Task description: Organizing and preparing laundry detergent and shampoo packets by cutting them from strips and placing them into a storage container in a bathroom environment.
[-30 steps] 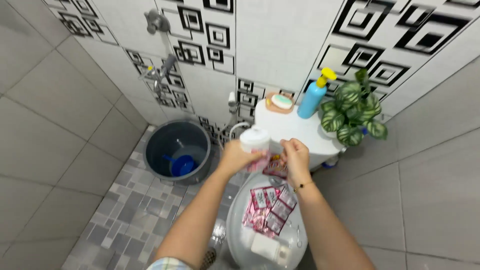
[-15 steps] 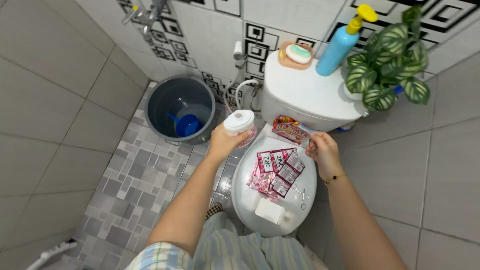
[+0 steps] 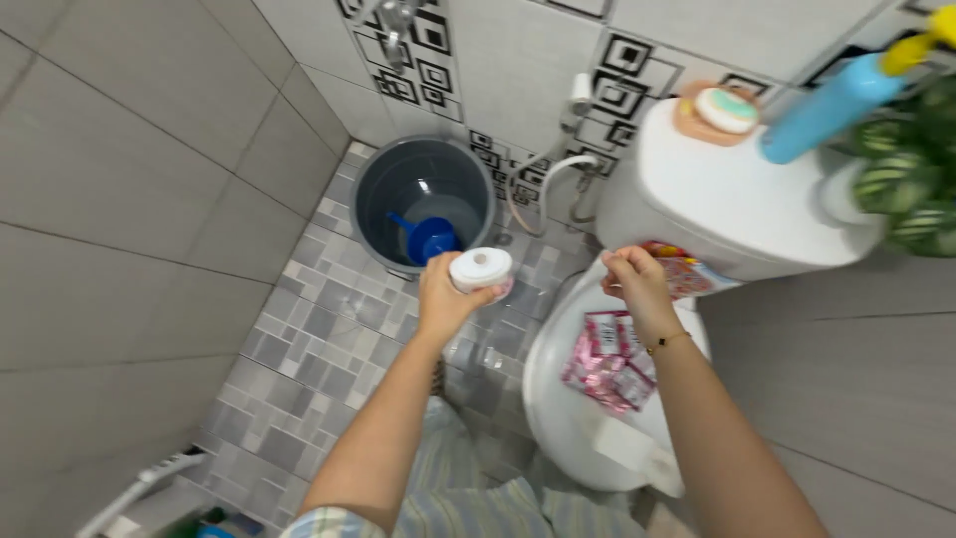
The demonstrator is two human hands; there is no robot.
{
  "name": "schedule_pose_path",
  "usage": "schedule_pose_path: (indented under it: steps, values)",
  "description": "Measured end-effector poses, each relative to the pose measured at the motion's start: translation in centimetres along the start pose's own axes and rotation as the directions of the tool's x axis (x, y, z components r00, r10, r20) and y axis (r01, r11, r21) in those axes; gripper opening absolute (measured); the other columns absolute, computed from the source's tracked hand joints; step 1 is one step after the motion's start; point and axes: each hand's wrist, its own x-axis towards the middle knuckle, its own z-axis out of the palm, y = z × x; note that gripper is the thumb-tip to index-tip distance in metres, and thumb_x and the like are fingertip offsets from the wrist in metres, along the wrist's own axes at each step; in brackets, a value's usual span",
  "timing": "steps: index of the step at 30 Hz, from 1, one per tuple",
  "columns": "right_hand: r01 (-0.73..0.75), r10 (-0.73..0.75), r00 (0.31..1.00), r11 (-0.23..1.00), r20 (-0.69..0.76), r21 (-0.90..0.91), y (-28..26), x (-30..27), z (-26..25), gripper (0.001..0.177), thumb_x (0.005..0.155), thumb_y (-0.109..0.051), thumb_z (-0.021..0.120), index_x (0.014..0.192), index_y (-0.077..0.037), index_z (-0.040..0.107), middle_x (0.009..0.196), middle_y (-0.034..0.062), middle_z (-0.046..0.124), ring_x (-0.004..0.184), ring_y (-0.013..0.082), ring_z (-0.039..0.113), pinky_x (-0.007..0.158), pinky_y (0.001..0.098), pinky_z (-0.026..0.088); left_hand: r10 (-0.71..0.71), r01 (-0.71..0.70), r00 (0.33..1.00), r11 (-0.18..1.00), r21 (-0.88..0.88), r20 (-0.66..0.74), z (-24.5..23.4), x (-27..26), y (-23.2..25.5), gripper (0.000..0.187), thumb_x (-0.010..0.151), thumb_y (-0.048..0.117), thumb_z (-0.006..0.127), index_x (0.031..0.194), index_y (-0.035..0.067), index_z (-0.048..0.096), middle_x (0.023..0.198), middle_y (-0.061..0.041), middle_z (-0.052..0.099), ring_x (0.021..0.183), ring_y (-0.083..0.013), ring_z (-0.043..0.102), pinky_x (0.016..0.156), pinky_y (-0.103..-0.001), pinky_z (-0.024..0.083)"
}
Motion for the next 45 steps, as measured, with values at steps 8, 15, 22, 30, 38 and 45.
schedule_pose_path:
  steps: [8,15,22,30,38,45]
  values:
    - [-0.114,0.113,0.99,0.993,-0.08,-0.004,11.5,5.1,15.4,0.017,0.093,-0.019,0.067,0.107,-0.014,0.058,0.093,-0.0023,0.059,0.078,0.0113,0.058,0.066,0.0293,0.051,-0.188,0.16,0.977,0.96,0.228,0.104,-2.1,3.8,-6.4,0.069,0.056,0.03,0.099,0.114,0.013,0.068,0.121,-0.01,0.063,0.117,-0.0354,0.054,0.098,-0.048,0.044]
    - [-0.178,0.129,0.958,0.968,-0.255,-0.178,34.8,12.4,17.4,0.037,0.089,-0.015,0.068,0.125,-0.013,0.062,0.114,0.0023,0.061,0.095,0.0169,0.063,0.076,0.0348,0.053,-0.108,0.092,0.962,0.993,0.074,0.252,7.1,2.6,-24.6,0.065,0.055,0.013,0.095,0.114,0.011,0.066,0.119,-0.01,0.067,0.116,-0.0345,0.06,0.099,-0.044,0.049]
    - [-0.227,0.092,0.966,0.753,-0.243,-0.617,50.2,25.7,14.4,0.043,0.084,-0.015,0.075,0.127,-0.017,0.067,0.127,0.0167,0.059,0.108,0.0339,0.065,0.094,0.0406,0.053,-0.263,0.238,0.93,0.964,0.122,0.259,22.5,4.5,-41.6,0.062,0.059,0.012,0.094,0.113,0.007,0.065,0.114,-0.015,0.067,0.11,-0.0371,0.061,0.093,-0.045,0.05]
    - [0.167,-0.12,0.986,0.584,0.118,-0.794,57.1,44.1,15.7,0.058,0.08,-0.016,0.075,0.136,-0.017,0.06,0.134,0.022,0.057,0.117,0.042,0.059,0.097,0.0456,0.051,-0.454,0.409,0.818,0.891,0.198,0.353,31.9,8.6,-61.2,0.051,0.076,0.029,0.083,0.12,0.009,0.066,0.116,-0.016,0.07,0.109,-0.0332,0.066,0.093,-0.044,0.051]
    - [0.114,-0.061,0.994,0.473,0.096,-0.873,71.8,45.4,17.7,0.053,0.081,-0.013,0.073,0.134,-0.015,0.063,0.123,0.0211,0.065,0.111,0.039,0.065,0.096,0.045,0.054,-0.514,0.422,0.777,0.853,0.306,0.363,32.2,3.5,-70.5,0.054,0.082,0.034,0.078,0.126,0.008,0.063,0.12,-0.019,0.067,0.112,-0.0369,0.062,0.096,-0.046,0.047]
    - [-0.392,0.237,0.907,0.779,-0.348,-0.489,61.2,25.8,18.0,0.077,0.075,-0.025,0.082,0.141,-0.009,0.047,0.105,0.0203,0.071,0.097,0.0352,0.069,0.086,0.0463,0.054,-0.533,0.398,0.726,0.841,0.367,0.435,23.4,-1.4,-53.9,0.056,0.087,0.039,0.074,0.131,0.006,0.061,0.124,-0.021,0.065,0.115,-0.04,0.059,0.099,-0.048,0.043]
